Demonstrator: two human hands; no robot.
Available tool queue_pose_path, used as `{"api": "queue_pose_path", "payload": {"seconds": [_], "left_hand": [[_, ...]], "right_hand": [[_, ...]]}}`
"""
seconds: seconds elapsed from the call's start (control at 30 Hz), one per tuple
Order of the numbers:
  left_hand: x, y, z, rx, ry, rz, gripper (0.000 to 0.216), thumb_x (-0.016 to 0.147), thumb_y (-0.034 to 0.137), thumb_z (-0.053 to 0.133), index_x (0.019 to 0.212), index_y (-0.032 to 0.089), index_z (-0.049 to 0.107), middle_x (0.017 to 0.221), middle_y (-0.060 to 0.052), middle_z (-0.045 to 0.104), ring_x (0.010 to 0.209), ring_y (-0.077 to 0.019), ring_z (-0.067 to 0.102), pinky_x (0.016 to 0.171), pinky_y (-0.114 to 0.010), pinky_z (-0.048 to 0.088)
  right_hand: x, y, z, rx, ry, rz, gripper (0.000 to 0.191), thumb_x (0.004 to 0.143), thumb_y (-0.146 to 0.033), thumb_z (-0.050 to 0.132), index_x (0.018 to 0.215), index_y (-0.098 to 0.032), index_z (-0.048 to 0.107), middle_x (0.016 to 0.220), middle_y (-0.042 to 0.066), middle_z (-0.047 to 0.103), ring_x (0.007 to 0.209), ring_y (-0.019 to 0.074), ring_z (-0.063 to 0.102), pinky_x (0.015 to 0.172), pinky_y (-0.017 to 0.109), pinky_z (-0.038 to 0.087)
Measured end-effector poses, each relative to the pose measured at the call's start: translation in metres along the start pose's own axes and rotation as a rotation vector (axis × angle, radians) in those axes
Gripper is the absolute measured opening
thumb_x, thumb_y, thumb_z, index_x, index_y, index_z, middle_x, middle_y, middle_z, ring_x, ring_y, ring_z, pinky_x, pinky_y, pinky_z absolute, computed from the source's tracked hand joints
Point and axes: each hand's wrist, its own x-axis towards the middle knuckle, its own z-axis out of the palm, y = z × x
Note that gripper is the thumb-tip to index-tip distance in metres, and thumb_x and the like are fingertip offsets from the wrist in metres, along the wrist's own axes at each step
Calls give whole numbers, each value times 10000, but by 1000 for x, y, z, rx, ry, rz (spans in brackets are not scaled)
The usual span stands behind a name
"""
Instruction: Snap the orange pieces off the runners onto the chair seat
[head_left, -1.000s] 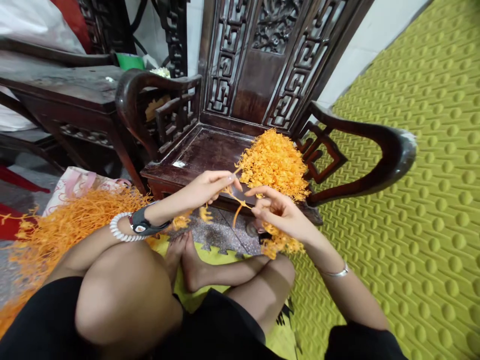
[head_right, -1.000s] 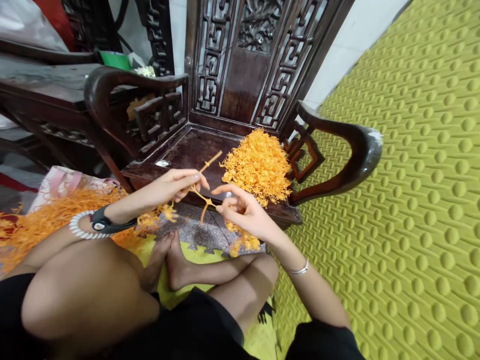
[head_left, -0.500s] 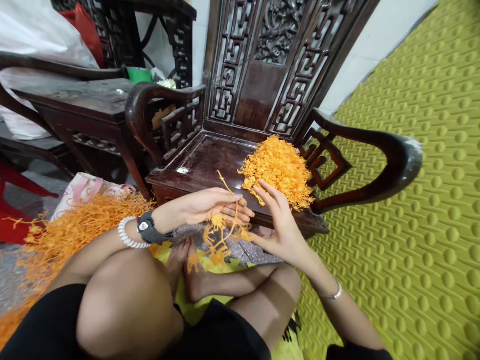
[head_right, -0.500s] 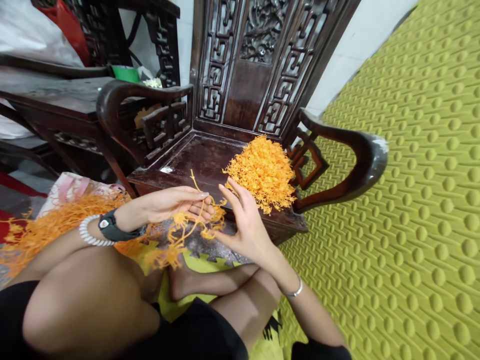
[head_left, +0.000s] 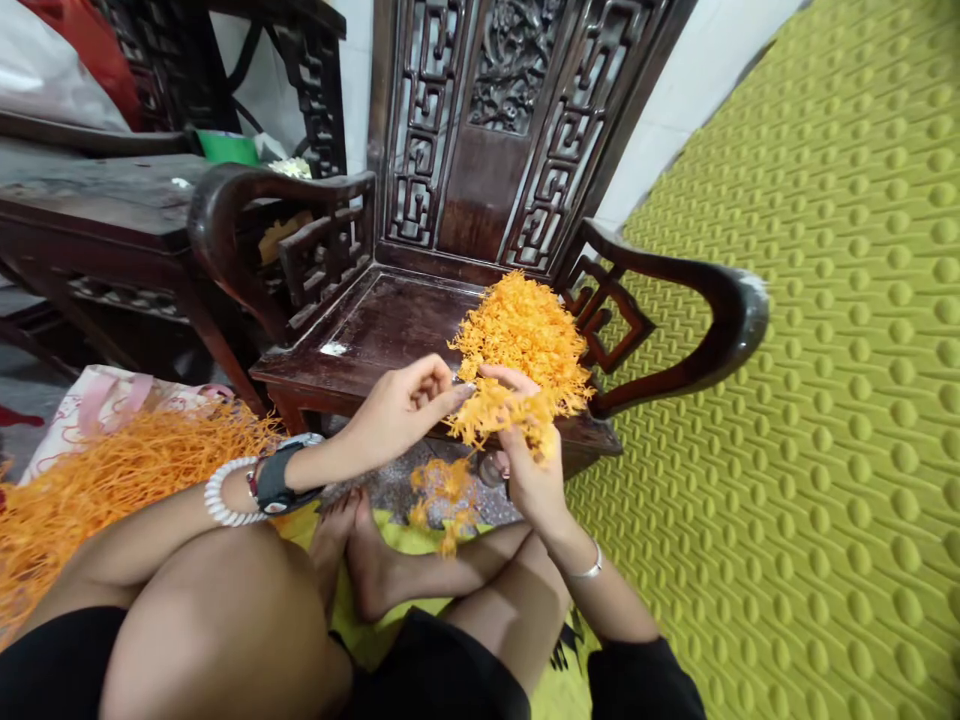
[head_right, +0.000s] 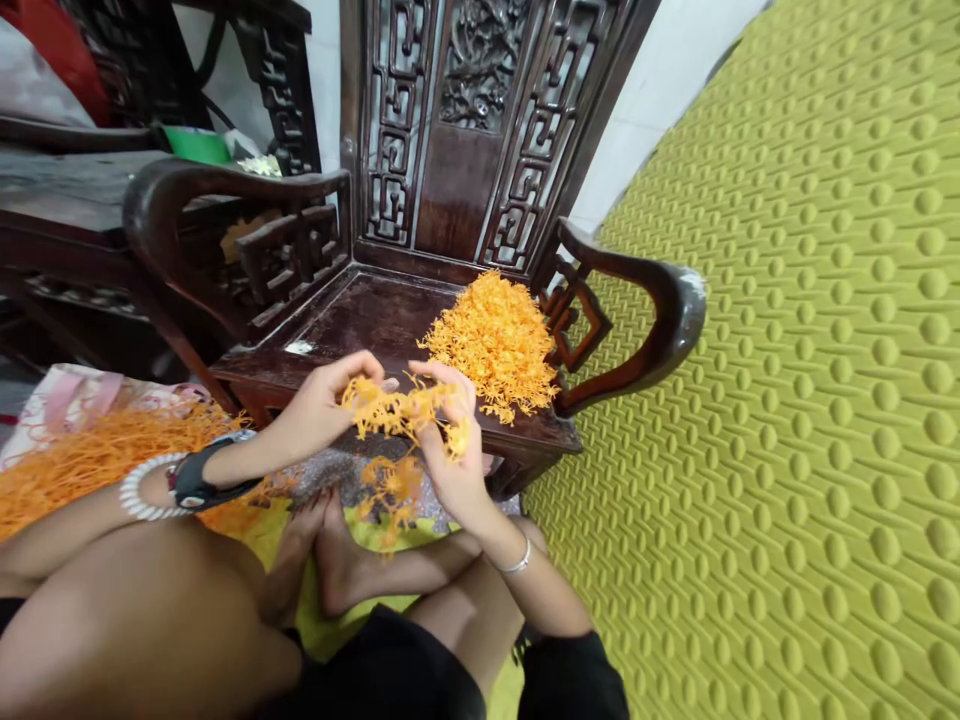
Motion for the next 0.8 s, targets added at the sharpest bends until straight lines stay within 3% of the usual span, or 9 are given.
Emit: {"api": "queue_pose_path", "payload": {"seconds": [0.1,0.17,0.27,0.33,0.43,0.5,0.6,0.7,0.8], "left_hand": [[0,11,-1,36,24,222,328,817,331,619,1129,230,608,1217,-58,585,1169,-187,492,1004,-295,377],[1,11,2,-166,-98,147,358,842,309,588,1193,241,578,1322,-51,534,1261,-189,438,1094,-318,303],[3,2,9,-551,-209,-189,314,849,350,579,1125,201,588,1175,-62,619,1058,-169,581,972,-313,422],[2,-3,12,-655,-295,-326,290,834,396,596,1003,163,630,1017,-65,661,888,-142,612,811,-265,470],[1,-6,13,-614,-416,-317,236,779,327,682,930,147,660,858,-35,669,727,-82,572,665,-189,434],[2,-7,13,-570,-423,-300,189,778,273,685,907,135,669,801,-22,670,636,-47,524,619,-162,409],[4,-10,13,-561,-405,-345,252,827,343,615,772,101,656,721,-46,671,544,-33,489,531,-152,372],[4,-16,17,-585,-453,-400,338,823,446,589,793,110,619,674,-69,677,501,-59,536,460,-157,345],[1,-20,23,-638,-487,-470,360,817,492,566,842,134,589,582,-40,626,452,-68,511,426,-162,313]], "right_hand": [[4,4,13,118,101,15,338,912,-507,418,1081,-256,567,1333,64,488,1311,240,389,1127,454,296],[7,9,21,134,97,52,415,933,-538,335,1178,-265,528,1368,52,462,1368,204,321,1171,428,232],[11,14,26,-12,107,70,532,942,-582,201,1320,-293,439,1451,30,374,1421,174,214,1199,442,124],[14,15,23,-112,119,65,579,919,-635,197,1325,-310,453,1469,12,354,1434,183,169,1198,458,104],[17,15,17,81,-14,231,620,894,-673,213,1258,-291,538,1379,34,478,1347,227,356,1111,444,330],[15,18,14,330,-158,394,689,874,-704,185,1220,-250,572,1247,76,585,1171,244,532,920,395,498],[9,27,12,549,-282,460,902,743,-852,134,1132,-194,614,1024,117,665,892,231,631,725,354,539],[5,35,15,567,-340,372,712,673,-807,490,1044,-214,619,980,81,663,654,159,603,662,333,532],[4,34,20,535,-308,336,380,745,-557,641,908,-215,605,1068,72,633,737,154,614,691,316,529]]}}
